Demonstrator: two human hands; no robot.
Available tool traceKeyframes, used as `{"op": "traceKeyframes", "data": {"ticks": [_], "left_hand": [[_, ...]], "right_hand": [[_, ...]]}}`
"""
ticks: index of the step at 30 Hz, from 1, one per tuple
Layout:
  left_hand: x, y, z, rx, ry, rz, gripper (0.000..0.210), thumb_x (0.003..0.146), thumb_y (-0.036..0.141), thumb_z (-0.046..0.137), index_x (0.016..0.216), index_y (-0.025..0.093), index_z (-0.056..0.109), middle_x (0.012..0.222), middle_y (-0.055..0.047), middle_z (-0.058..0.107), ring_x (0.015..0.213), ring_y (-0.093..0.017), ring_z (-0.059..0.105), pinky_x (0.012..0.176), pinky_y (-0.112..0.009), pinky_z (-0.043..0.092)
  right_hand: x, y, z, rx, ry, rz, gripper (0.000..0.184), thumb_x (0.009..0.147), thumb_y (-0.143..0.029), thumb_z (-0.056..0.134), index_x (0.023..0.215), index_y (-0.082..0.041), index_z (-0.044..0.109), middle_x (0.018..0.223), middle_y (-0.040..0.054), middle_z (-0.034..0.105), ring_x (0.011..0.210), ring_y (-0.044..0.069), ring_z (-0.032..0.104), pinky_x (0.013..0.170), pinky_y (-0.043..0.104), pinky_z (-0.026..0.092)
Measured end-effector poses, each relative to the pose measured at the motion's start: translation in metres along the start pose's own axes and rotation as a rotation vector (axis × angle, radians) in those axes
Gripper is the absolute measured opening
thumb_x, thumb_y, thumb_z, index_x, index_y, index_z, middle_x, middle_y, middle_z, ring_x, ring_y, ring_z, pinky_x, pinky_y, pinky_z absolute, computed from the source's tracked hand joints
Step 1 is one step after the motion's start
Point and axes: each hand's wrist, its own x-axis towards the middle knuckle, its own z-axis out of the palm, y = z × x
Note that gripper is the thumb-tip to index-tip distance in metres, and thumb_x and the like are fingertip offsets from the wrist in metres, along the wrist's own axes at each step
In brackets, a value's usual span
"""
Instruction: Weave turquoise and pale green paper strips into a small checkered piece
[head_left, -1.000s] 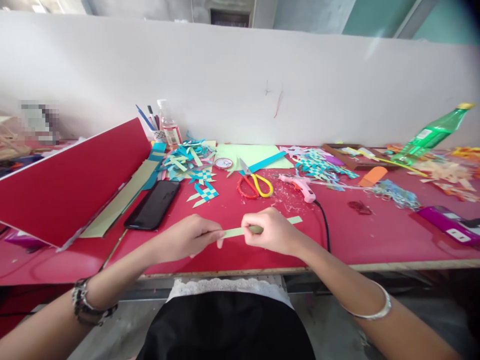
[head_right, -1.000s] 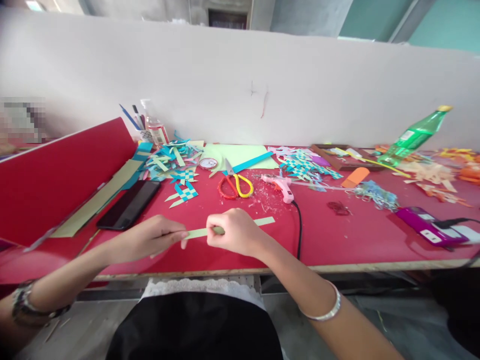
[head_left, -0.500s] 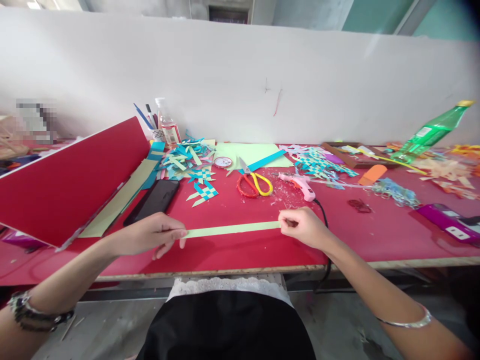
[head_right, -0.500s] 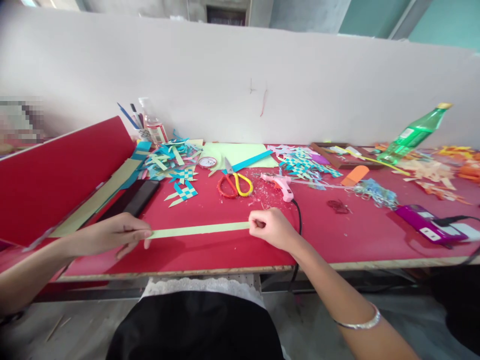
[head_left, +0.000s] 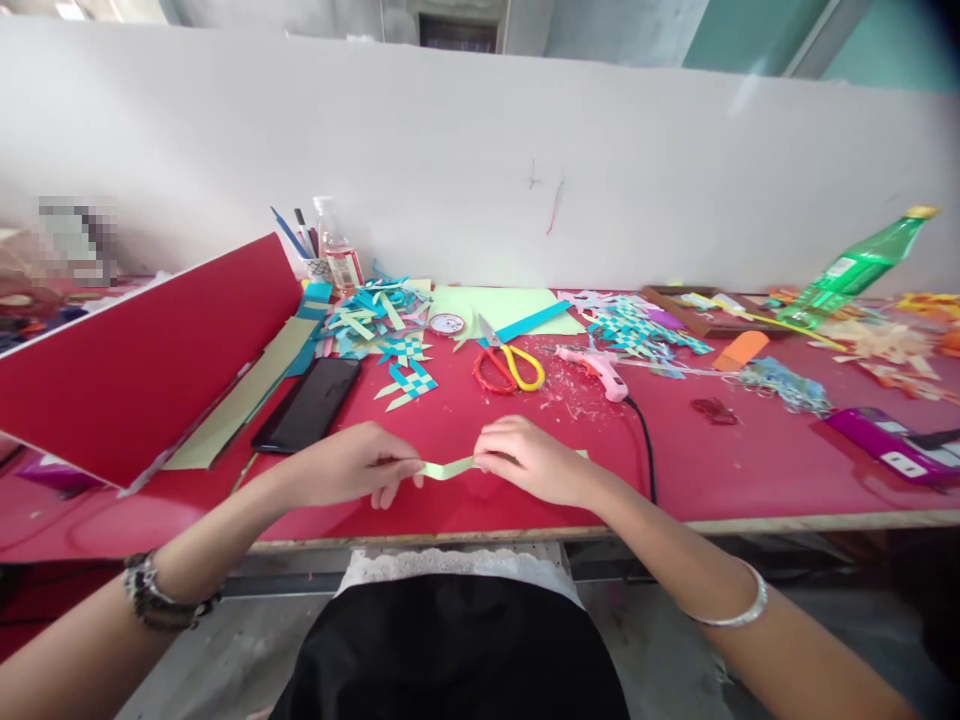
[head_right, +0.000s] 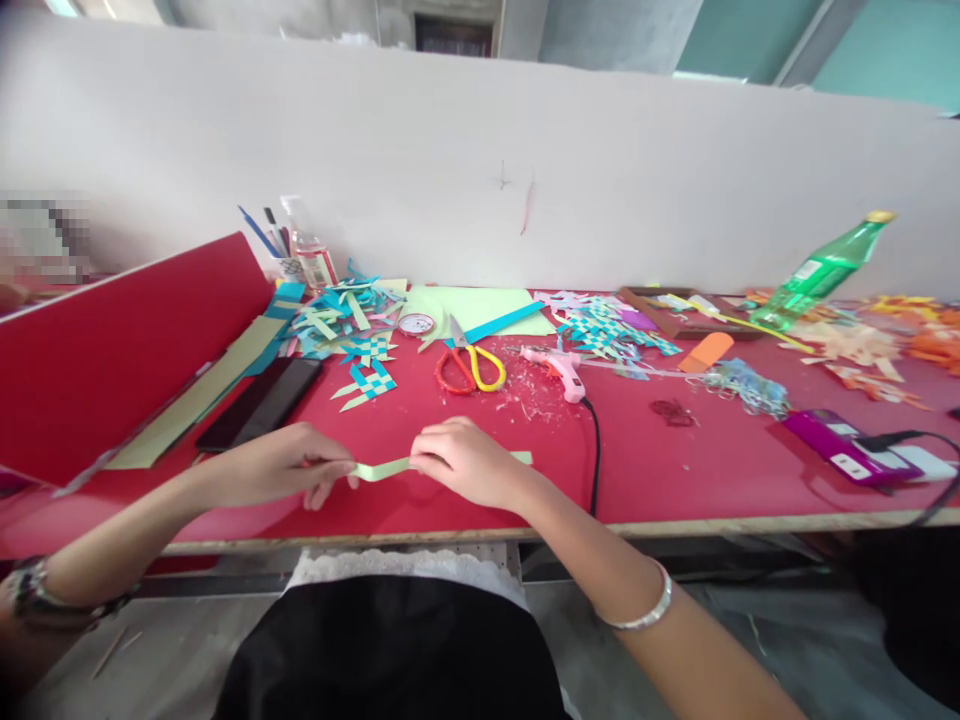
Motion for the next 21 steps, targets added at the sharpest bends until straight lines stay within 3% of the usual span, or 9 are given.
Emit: {"op": "traceKeyframes", "data": {"ticks": [3, 6, 14, 21], "left_hand": [[0.004, 0.006, 0.006, 0.189, 0.105, 0.034, 0.032, 0.085, 0.031, 0.032, 0.080, 0.017, 0.060, 0.071, -0.002, 0.064, 0.063, -0.011, 0.057, 0.057, -0.018, 0.038], [0.007, 0.013, 0.014, 0.325, 0.224, 0.040, 0.025, 0.082, 0.030, 0.037, 0.091, 0.020, 0.058, 0.080, -0.001, 0.063, 0.068, -0.012, 0.056, 0.057, -0.019, 0.036], [0.014, 0.027, 0.021, 0.481, 0.365, -0.021, 0.028, 0.078, 0.043, 0.041, 0.077, 0.020, 0.057, 0.064, 0.001, 0.060, 0.054, -0.012, 0.053, 0.047, -0.021, 0.028], [0.018, 0.021, 0.026, 0.665, 0.346, 0.098, 0.015, 0.073, 0.018, 0.040, 0.061, 0.018, 0.050, 0.047, 0.002, 0.049, 0.041, -0.009, 0.041, 0.042, -0.024, 0.017]], "right_hand": [[0.004, -0.002, 0.006, 0.069, -0.050, 0.040, 0.023, 0.085, -0.024, 0.036, 0.077, -0.016, 0.055, 0.067, 0.0010, 0.054, 0.062, 0.010, 0.048, 0.059, 0.021, 0.032], [0.007, -0.005, 0.007, 0.049, -0.034, 0.077, 0.021, 0.084, -0.026, 0.039, 0.076, -0.016, 0.056, 0.062, -0.0003, 0.053, 0.056, 0.008, 0.046, 0.053, 0.020, 0.027], [0.007, -0.014, 0.001, 0.004, -0.032, 0.099, 0.021, 0.081, -0.025, 0.044, 0.067, -0.016, 0.057, 0.051, -0.0034, 0.043, 0.046, 0.006, 0.034, 0.049, 0.020, 0.022], [0.005, -0.016, 0.000, 0.215, -0.054, 0.103, 0.023, 0.079, -0.025, 0.041, 0.059, -0.015, 0.047, 0.052, -0.0055, 0.032, 0.050, 0.005, 0.030, 0.047, 0.019, 0.022]]}}
